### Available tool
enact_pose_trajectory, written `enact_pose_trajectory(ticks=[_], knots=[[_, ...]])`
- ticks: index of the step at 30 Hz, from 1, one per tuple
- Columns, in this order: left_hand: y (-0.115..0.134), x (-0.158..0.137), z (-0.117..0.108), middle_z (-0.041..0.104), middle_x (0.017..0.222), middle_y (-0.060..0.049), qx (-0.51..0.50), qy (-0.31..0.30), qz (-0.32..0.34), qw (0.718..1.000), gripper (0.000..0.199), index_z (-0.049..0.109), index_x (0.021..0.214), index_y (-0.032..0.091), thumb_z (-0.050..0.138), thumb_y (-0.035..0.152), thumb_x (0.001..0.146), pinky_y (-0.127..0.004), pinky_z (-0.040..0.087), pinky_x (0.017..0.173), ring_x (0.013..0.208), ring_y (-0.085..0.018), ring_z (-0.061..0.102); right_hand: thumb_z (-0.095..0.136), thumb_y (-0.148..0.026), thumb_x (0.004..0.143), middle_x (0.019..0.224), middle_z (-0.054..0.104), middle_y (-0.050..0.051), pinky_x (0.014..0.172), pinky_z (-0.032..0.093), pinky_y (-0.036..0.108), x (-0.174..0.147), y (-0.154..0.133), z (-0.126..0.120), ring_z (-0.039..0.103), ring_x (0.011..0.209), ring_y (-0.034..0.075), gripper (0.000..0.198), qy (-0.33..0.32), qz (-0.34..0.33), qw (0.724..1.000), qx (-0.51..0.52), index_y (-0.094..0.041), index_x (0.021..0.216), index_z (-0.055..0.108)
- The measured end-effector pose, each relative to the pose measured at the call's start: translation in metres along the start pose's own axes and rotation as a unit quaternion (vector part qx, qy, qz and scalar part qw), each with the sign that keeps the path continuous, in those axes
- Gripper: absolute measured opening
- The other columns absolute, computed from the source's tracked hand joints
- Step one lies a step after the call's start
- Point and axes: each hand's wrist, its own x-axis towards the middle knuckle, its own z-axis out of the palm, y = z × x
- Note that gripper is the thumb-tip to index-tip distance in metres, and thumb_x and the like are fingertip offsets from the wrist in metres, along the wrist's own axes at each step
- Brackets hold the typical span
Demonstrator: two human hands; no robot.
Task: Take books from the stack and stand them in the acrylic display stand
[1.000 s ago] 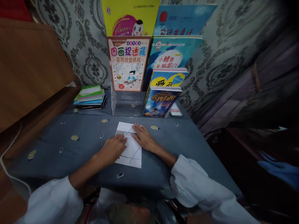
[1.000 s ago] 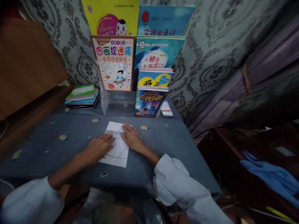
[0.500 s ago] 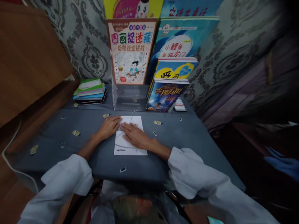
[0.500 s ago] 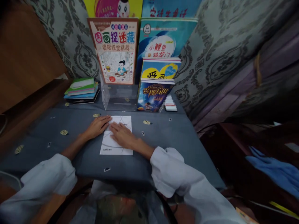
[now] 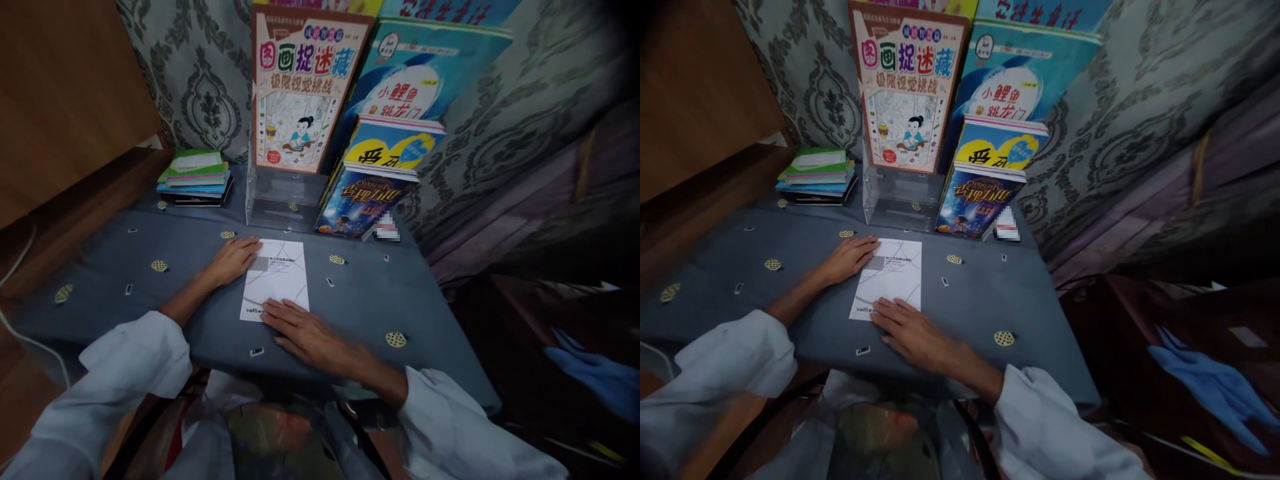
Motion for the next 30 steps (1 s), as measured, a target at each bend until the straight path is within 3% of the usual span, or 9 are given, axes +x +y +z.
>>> enact_pose_trajectory(ticks=[8,18,23,30], knots=[[0.008,0.01,-0.008,0.06,0.144,-0.012,0.039,-0.013,0.057,0.998,0.043,0.06,0.135,0.015,0.038,0.021,0.098,-0.045,0.038,0.116,0.134,-0.024,0.055,0.045,-0.027,0.106,0.156,0.048,0.013,0.125,0.029,0.049,-0.006,0.002,0.0,0.035,0.15,0.021,0.045,0.022,0.012,1.0,0.017,-0.017,0.15,0.047],[0.043,0.062,0.007,0.062,0.143,-0.011,0.025,-0.03,0.148,0.988,0.042,0.058,0.138,0.019,0.039,0.02,0.1,-0.044,0.042,0.11,0.132,-0.023,0.057,0.043,-0.028,0.106,0.156,0.048,0.013,0.126,0.026,0.045,-0.008,0.001,0.0,0.034,0.151,0.02,0.045,0.029,0.011,0.999,0.026,-0.014,0.149,0.048],[0.064,0.08,0.009,0.062,0.14,-0.013,0.039,-0.044,0.154,0.986,0.043,0.058,0.138,0.015,0.043,0.012,0.097,-0.042,0.042,0.108,0.128,-0.024,0.058,0.045,-0.027,0.105,0.156,0.048,0.012,0.127,0.025,0.044,-0.009,0.0,-0.001,0.034,0.151,0.02,0.046,0.03,0.012,0.999,0.025,-0.015,0.15,0.046],[0.074,0.074,0.011,0.056,0.146,-0.015,0.071,-0.027,0.124,0.989,0.048,0.056,0.14,0.015,0.046,0.006,0.093,-0.042,0.043,0.108,0.131,-0.025,0.055,0.045,-0.027,0.105,0.156,0.048,0.013,0.127,0.025,0.043,-0.008,-0.002,-0.004,0.035,0.15,0.019,0.046,0.031,0.018,0.999,0.02,-0.015,0.149,0.048]])
